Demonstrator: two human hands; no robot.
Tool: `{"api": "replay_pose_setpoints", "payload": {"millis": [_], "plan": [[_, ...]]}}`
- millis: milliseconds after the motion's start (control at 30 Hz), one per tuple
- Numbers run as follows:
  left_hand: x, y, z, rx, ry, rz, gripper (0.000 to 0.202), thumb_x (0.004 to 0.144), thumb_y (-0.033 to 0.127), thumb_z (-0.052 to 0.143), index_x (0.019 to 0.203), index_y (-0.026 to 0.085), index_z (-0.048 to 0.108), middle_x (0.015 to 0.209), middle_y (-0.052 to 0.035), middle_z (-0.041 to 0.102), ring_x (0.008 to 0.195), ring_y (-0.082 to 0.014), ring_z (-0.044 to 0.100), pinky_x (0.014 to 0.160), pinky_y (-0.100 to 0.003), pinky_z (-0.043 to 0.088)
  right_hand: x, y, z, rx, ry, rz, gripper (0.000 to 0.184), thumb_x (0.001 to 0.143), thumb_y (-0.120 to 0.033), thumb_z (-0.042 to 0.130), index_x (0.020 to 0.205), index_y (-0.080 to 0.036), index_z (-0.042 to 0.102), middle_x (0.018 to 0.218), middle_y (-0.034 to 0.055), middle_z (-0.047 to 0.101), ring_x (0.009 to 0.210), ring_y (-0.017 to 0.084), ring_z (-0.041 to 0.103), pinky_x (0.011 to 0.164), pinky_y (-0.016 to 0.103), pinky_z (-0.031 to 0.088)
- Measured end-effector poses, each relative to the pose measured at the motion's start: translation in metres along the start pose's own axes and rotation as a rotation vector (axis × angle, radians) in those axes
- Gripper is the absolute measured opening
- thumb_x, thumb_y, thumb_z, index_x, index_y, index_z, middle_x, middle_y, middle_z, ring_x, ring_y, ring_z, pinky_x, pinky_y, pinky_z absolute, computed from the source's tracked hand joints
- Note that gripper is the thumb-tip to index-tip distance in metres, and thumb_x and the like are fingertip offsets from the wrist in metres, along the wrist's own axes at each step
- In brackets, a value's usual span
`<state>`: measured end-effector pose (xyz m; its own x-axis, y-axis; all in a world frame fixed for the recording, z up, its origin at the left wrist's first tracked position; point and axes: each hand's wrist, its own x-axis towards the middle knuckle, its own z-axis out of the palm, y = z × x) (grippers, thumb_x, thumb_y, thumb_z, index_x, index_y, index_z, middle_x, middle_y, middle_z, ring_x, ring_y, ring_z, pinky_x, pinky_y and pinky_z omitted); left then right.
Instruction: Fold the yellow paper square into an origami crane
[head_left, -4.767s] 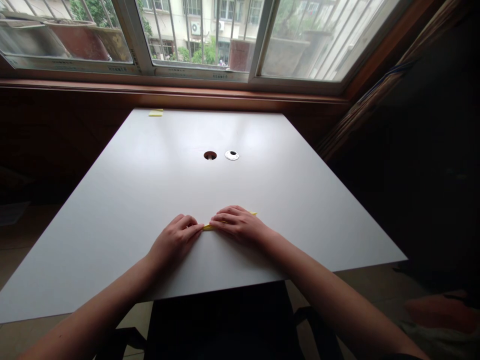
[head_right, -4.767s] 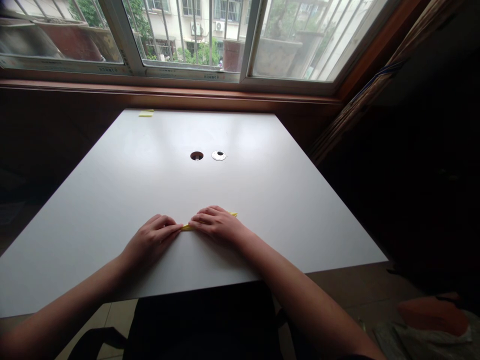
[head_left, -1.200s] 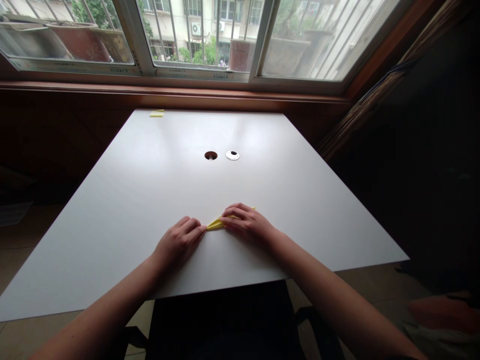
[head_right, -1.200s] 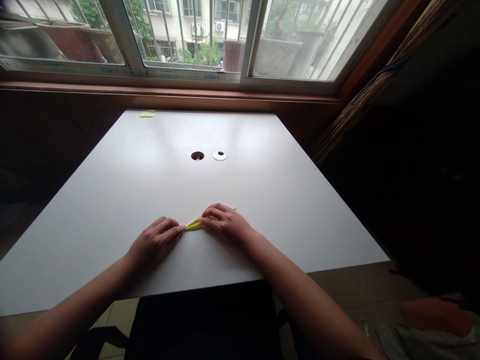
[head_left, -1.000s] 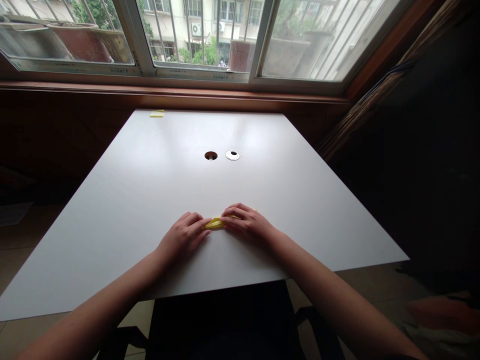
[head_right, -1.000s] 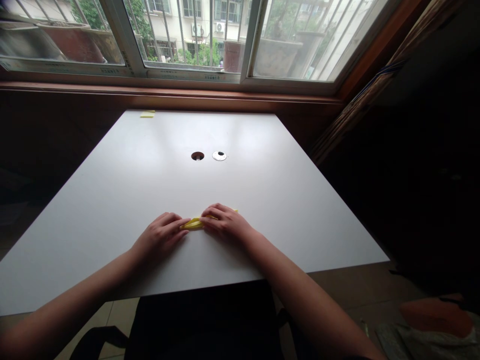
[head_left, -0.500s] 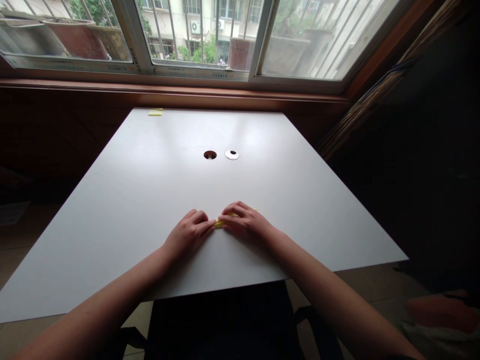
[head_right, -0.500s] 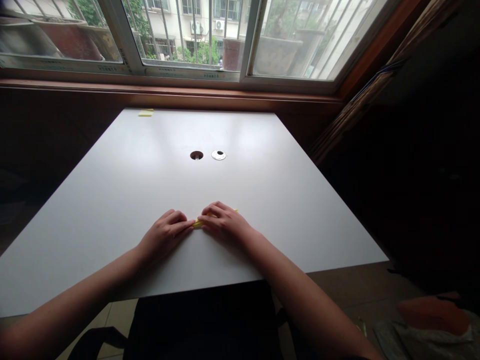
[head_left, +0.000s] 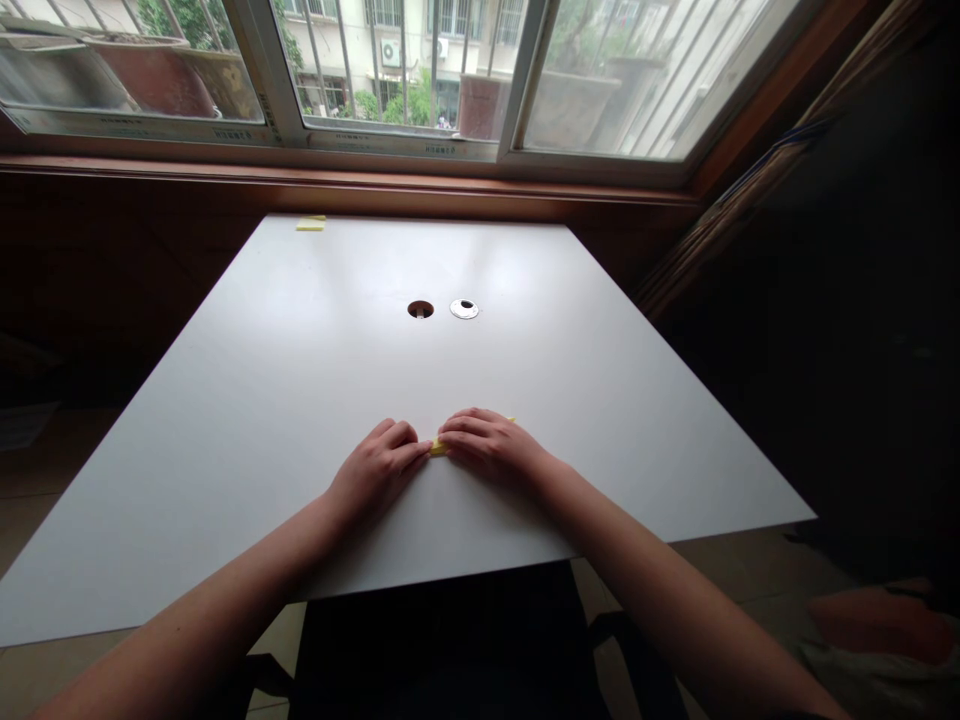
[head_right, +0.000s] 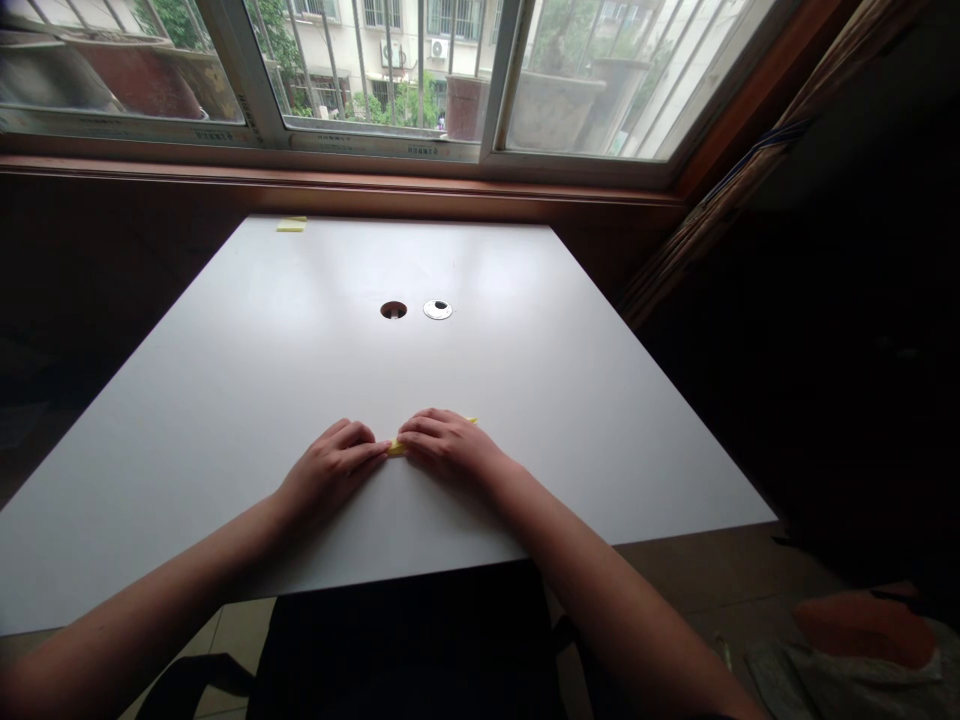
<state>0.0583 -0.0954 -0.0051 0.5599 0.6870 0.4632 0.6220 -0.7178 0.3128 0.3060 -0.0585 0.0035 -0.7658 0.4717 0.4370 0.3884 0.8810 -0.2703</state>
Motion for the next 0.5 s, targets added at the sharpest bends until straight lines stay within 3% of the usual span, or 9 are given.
{"api": "replay_pose_setpoints", "payload": {"millis": [500], "plan": [[0.002, 0.007, -0.004, 0.173, -0.092, 0.117, 0.025, 0.098, 0.017, 0.049, 0.116, 0.013, 0.065, 0.092, -0.0094, 0.059, 0.085, -0.0206, 0.052, 0.076, -0.035, 0.054, -0.014, 0.006, -0.009, -0.062, 0.004, 0.01, 0.035, 0.097, -0.023, 0.059, 0.131, -0.022, 0.062, 0.127, 0.0077, 0.069, 0.12, 0.023, 0.06, 0.101, 0.044, 0.056]]}}
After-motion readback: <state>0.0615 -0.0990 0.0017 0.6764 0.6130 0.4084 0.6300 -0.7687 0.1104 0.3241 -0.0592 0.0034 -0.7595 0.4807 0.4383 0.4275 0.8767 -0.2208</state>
